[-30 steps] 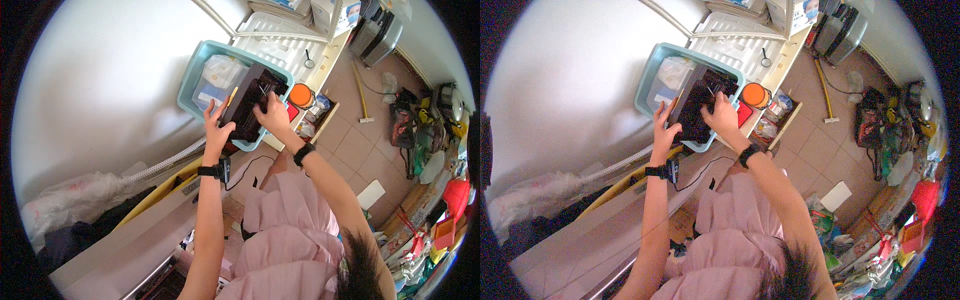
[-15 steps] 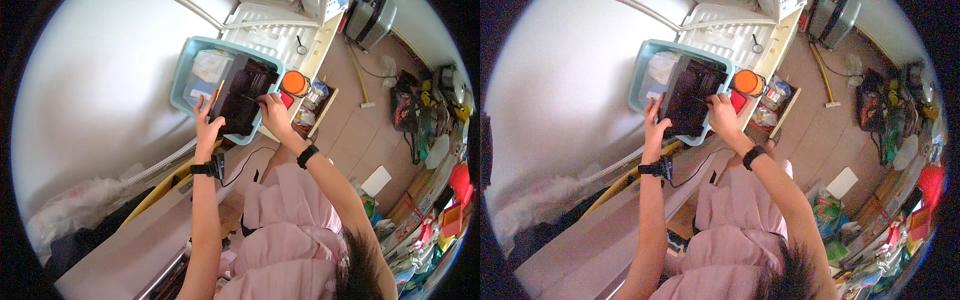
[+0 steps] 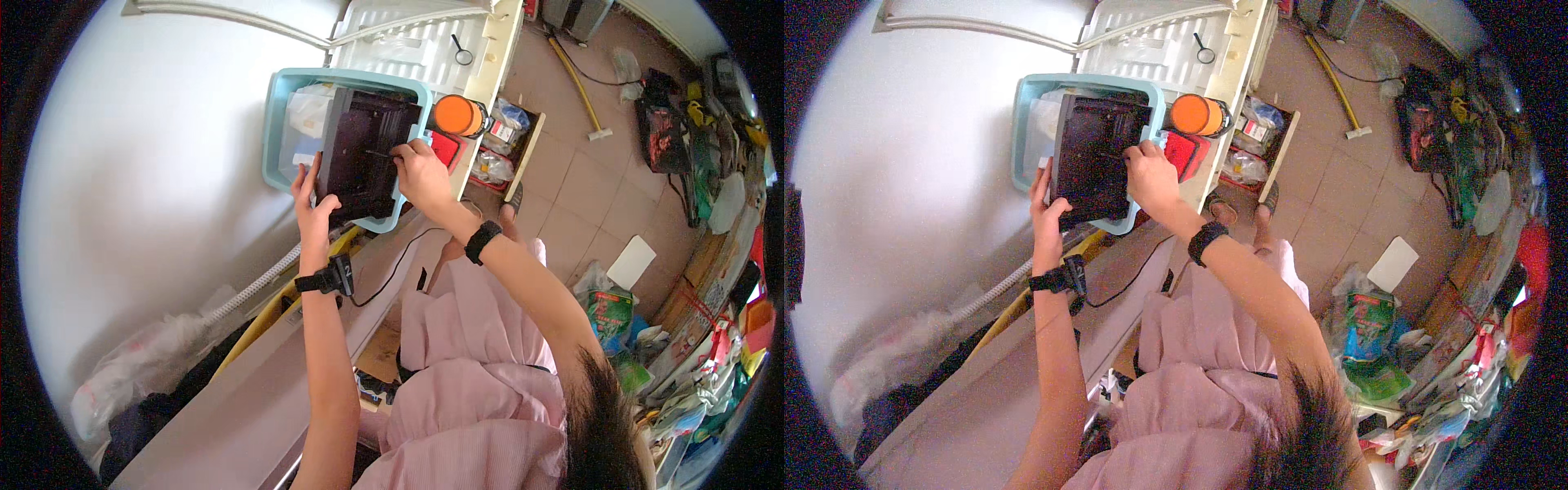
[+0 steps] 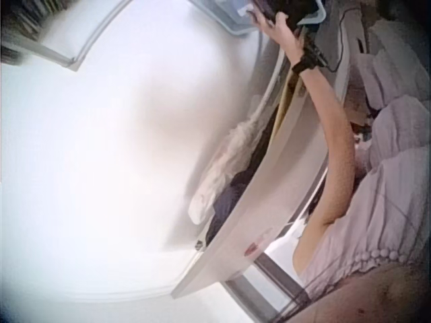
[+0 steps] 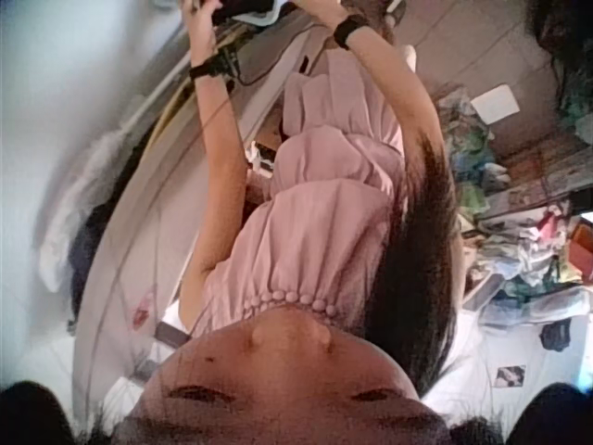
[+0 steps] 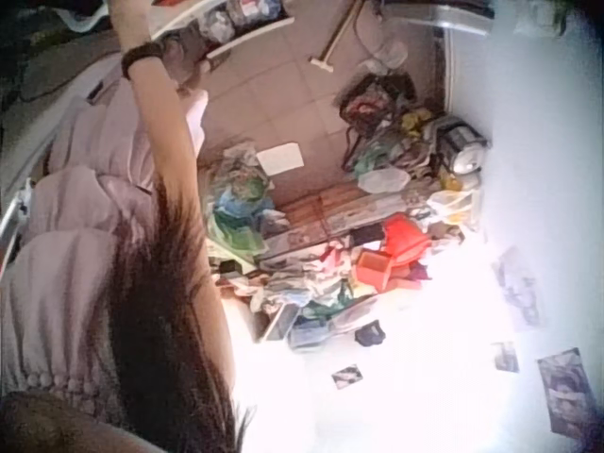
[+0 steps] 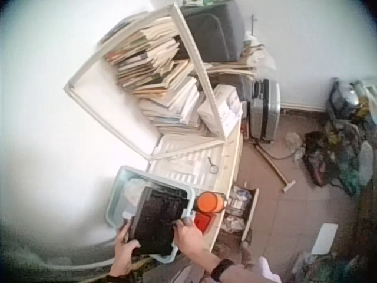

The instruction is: Using a screwdriver to repair or disassemble a black electronic component inside a storage bin.

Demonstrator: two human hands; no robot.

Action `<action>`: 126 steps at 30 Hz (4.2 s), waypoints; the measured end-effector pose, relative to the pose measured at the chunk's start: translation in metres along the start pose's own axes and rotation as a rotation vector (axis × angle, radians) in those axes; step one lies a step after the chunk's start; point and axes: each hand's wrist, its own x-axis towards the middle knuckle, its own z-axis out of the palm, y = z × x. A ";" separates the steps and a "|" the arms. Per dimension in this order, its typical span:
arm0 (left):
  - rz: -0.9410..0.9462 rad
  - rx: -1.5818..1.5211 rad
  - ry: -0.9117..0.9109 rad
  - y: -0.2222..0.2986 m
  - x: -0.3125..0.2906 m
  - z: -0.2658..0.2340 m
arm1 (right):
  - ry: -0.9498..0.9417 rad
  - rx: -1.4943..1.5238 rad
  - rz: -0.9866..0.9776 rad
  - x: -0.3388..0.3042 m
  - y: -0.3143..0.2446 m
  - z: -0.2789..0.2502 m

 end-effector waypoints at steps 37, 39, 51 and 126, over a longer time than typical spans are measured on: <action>-0.054 -0.001 -0.021 0.005 -0.001 0.003 | 0.095 0.196 0.057 -0.010 -0.003 0.011; -0.042 0.015 -0.019 0.006 -0.001 0.003 | 0.099 0.205 0.052 -0.010 -0.004 0.011; -0.010 0.053 -0.014 0.002 -0.001 0.001 | 0.119 0.219 0.026 -0.009 -0.003 0.012; -0.060 -0.002 -0.012 0.004 -0.001 0.002 | -0.057 0.027 0.140 0.004 -0.014 0.009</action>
